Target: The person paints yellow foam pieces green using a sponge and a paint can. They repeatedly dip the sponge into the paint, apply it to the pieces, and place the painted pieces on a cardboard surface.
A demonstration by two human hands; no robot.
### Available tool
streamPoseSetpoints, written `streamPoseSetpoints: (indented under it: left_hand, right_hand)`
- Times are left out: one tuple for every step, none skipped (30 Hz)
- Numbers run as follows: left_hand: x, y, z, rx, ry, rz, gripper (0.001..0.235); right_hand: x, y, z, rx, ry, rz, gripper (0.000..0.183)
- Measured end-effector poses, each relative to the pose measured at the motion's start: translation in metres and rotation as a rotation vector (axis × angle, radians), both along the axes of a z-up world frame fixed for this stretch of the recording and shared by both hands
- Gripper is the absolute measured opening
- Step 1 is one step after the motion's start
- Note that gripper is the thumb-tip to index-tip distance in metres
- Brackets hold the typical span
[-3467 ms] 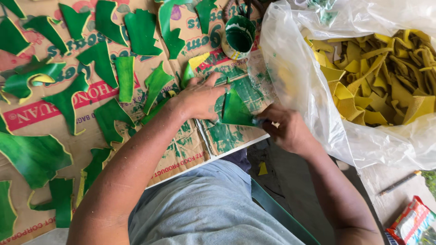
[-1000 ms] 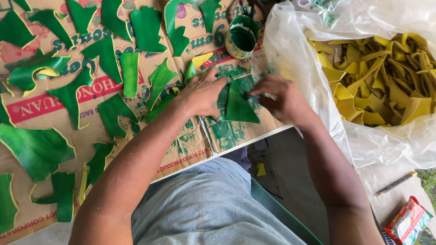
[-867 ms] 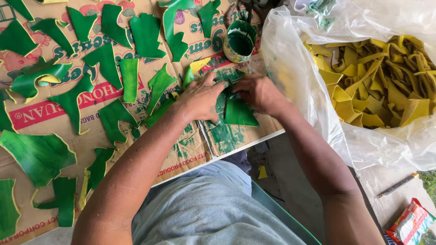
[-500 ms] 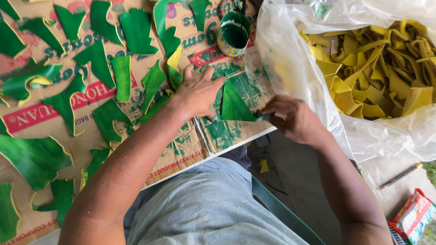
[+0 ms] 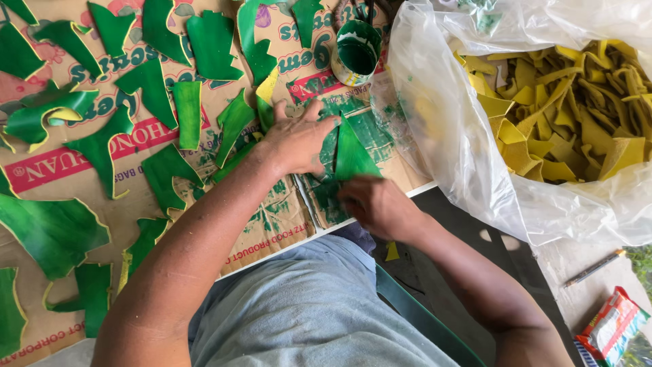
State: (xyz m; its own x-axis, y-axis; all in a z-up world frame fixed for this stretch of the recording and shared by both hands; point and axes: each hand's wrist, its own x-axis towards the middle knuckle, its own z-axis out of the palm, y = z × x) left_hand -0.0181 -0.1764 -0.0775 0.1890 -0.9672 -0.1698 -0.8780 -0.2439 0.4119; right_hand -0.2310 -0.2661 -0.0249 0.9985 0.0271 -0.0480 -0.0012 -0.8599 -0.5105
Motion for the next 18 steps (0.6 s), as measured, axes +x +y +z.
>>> streamPoseSetpoints:
  left_hand:
    - [-0.001,0.002,-0.001,-0.017,0.002,-0.005,0.113]
    - [-0.003,0.005,-0.002,-0.033,0.004,-0.009,0.113]
    - [0.0,0.006,-0.002,-0.053,-0.002,-0.011,0.113]
    - [0.002,0.006,-0.002,-0.051,0.0,-0.002,0.113]
    - [0.002,0.005,-0.002,-0.048,0.005,-0.002,0.112]
    - [0.002,0.004,-0.003,-0.046,0.009,-0.001,0.112]
    - [0.001,0.003,-0.004,-0.068,-0.002,-0.007,0.113]
    - [-0.001,0.002,-0.005,-0.091,-0.013,-0.012,0.114]
    - [-0.001,0.003,-0.005,-0.112,-0.026,-0.016,0.115]
    - [-0.001,0.003,-0.005,-0.088,-0.017,-0.011,0.114]
    - [-0.002,0.004,-0.004,-0.064,-0.008,-0.007,0.114]
    - [-0.002,0.005,-0.003,-0.04,0.001,-0.002,0.114]
    - [-0.002,0.004,-0.002,-0.053,-0.001,-0.004,0.114]
    - [-0.001,0.003,-0.001,-0.066,-0.003,-0.006,0.115]
    - [-0.001,0.003,-0.001,-0.08,-0.002,-0.002,0.115]
    - [0.0,0.002,-0.001,-0.065,0.014,0.002,0.114]
    - [0.0,0.003,-0.002,-0.045,0.034,0.009,0.113]
    - [-0.001,0.004,-0.003,-0.026,0.054,0.015,0.113]
  right_hand:
    - [-0.012,0.0,0.008,0.153,0.164,-0.021,0.019]
    - [-0.021,-0.005,0.017,0.238,0.248,0.02,0.019]
    - [-0.025,-0.015,0.029,0.32,0.324,0.064,0.018]
    - [-0.026,-0.022,0.038,0.401,0.401,0.108,0.017]
    - [-0.025,-0.029,0.045,0.345,0.264,0.046,0.017]
    - [-0.019,-0.04,0.05,0.289,0.127,-0.016,0.018]
    - [-0.013,-0.049,0.052,0.236,-0.009,-0.081,0.019]
    - [0.001,-0.059,0.049,0.124,-0.071,-0.034,0.019]
    - [0.018,-0.066,0.044,0.014,-0.134,0.015,0.019]
    - [0.033,-0.07,0.036,-0.016,-0.128,0.018,0.019]
    - [0.047,-0.071,0.026,-0.045,-0.122,0.022,0.019]
    - [0.054,-0.07,0.018,-0.074,-0.116,0.025,0.019]
    - [0.054,-0.068,0.012,-0.093,-0.114,0.064,0.019]
    - [0.051,-0.064,0.007,-0.113,-0.112,0.103,0.019]
    - [0.045,-0.059,0.003,-0.131,-0.106,0.147,0.019]
    - [0.029,-0.054,0.006,-0.137,-0.101,0.177,0.02]
    - [0.009,-0.048,0.01,-0.138,-0.093,0.208,0.02]
    - [-0.01,-0.043,0.015,-0.03,0.048,0.15,0.019]
